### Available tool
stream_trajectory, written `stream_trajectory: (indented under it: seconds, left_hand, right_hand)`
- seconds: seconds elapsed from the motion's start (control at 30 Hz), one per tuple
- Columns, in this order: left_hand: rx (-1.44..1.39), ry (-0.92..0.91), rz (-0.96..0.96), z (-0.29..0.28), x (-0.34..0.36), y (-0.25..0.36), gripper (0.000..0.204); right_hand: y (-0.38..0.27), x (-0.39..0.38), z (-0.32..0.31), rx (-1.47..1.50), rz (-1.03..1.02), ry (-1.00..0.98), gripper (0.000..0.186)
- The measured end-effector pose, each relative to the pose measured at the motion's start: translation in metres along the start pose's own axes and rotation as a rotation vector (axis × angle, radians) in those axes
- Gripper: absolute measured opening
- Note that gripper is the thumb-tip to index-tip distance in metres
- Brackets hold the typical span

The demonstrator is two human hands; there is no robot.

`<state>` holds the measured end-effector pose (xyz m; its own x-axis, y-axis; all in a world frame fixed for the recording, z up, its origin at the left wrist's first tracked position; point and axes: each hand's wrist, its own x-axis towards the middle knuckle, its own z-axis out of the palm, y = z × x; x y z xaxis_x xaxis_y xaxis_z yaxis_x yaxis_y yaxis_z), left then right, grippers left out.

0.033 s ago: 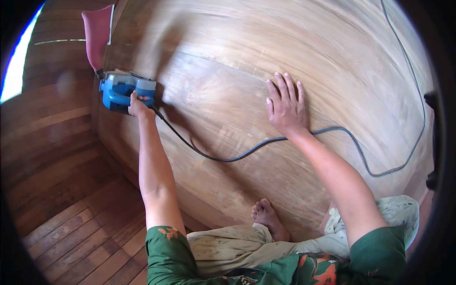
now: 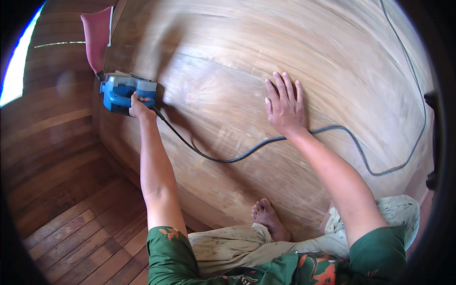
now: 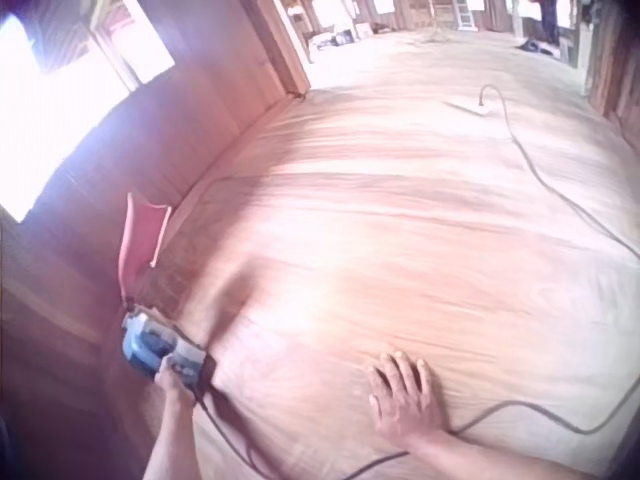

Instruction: The person uses a handheld electric sander to smooth a wooden floor. They move the sander back and forth across the floorboards, covering different sections of the room.

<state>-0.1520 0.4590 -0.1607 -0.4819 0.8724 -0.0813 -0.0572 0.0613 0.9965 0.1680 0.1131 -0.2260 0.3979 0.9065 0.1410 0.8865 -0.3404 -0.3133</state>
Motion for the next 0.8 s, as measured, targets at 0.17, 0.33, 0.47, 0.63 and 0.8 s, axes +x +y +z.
stream_trajectory:
  seconds: [0.17,0.33,0.47,0.63,0.8]
  left_hand:
    - [0.02,0.008,0.064,0.008,-0.039,0.002,0.021]
    - [0.026,0.013,0.047,0.008,-0.074,0.006,0.023]
    - [0.014,-0.019,0.052,0.003,-0.105,0.007,0.02]
    - [0.032,-0.036,0.052,-0.004,-0.145,0.006,0.018]
    - [0.009,-0.08,0.142,-0.005,-0.204,0.011,0.012]
  right_hand:
    - [0.002,-0.001,-0.004,0.029,0.018,-0.085,0.057]
    - [0.004,-0.003,-0.005,0.058,0.024,-0.008,0.054]
    - [0.006,-0.005,-0.005,0.042,0.039,-0.08,0.057]
    - [0.01,-0.007,0.0,0.07,0.045,-0.058,0.058]
    - [0.01,-0.011,-0.003,0.117,0.015,0.061,0.057]
